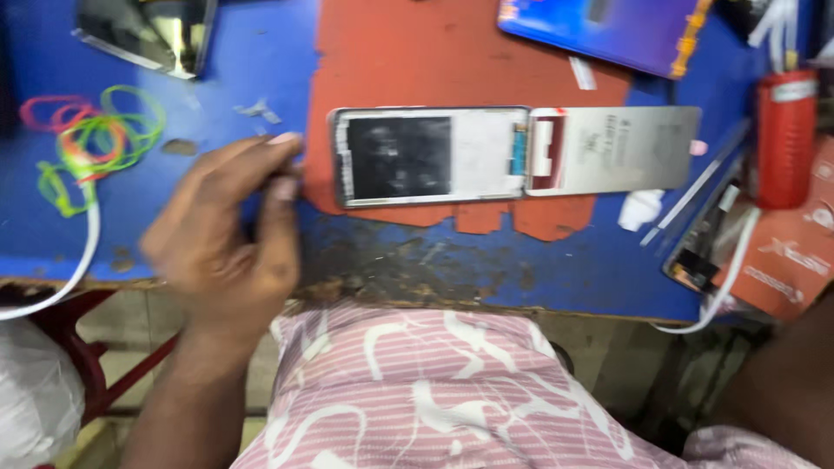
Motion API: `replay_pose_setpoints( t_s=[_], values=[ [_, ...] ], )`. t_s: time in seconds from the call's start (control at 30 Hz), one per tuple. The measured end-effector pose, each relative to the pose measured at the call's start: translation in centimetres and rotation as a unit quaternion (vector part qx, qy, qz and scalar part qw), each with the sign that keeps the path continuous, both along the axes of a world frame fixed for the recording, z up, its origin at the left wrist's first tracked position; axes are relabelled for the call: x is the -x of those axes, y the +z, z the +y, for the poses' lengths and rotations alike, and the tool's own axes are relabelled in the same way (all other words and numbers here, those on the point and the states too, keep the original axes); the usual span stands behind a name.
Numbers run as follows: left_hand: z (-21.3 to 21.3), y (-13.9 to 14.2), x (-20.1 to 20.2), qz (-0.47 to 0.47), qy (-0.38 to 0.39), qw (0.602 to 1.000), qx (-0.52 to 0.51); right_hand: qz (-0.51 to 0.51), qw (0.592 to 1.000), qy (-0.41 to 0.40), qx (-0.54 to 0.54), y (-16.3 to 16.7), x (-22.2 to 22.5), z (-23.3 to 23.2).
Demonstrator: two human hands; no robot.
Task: The person cleans the inside of a disassembled smartphone with a tissue, applies adhesive to the frame, and reattaches the screen. They then secure the phone with rubber bands and begin working on a second device by removing its back cover and battery.
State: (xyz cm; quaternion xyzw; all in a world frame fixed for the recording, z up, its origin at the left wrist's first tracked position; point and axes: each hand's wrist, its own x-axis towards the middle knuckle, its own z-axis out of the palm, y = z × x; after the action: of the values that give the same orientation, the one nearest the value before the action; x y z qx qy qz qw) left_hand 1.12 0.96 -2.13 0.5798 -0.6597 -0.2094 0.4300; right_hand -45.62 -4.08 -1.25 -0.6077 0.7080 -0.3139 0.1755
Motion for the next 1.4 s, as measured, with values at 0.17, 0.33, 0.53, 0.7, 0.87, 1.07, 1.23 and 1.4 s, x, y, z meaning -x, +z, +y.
replay_pose_setpoints(
  t_s=[0.17, 0.33, 0.53, 0.7, 0.87, 1.07, 1.23, 1.4],
  values=[
    [-1.9, 2.3, 1.8, -0.062, -0.044, 0.996, 0.044, 0.095, 0.994, 0.044, 0.004, -1.2, 1.6, -2.2],
    [-5.8, 3.6, 5.8, -0.097, -0.185, 0.978, 0.02, 0.323, 0.925, 0.197, 0.045, 1.3, -1.0, -1.4],
    [-10.8, 2.2, 11.4, -0.135, -0.249, 0.957, -0.062, 0.226, 0.894, 0.386, 0.011, 3.8, -7.8, -2.0],
    [-11.7, 1.6, 12.7, -0.189, -0.241, 0.949, -0.075, 0.207, 0.895, 0.392, -0.048, 3.4, -9.7, -2.5],
    [-10.9, 1.9, 12.8, -0.223, -0.245, 0.942, -0.05, 0.194, 0.897, 0.394, -0.043, 2.6, -9.4, -2.4],
    [-10.0, 1.8, 12.7, -0.29, -0.252, 0.922, 0.047, 0.183, 0.899, 0.396, -0.041, 2.2, -9.1, -2.4],
    [-9.5, 1.6, 12.1, -0.255, -0.258, 0.931, 0.049, 0.184, 0.9, 0.393, -0.043, 2.1, -9.0, -2.3],
    [-8.3, 2.1, 11.0, -0.214, -0.28, 0.936, 0.017, 0.184, 0.9, 0.392, -0.039, 2.1, -9.0, -2.3]
  ],
)
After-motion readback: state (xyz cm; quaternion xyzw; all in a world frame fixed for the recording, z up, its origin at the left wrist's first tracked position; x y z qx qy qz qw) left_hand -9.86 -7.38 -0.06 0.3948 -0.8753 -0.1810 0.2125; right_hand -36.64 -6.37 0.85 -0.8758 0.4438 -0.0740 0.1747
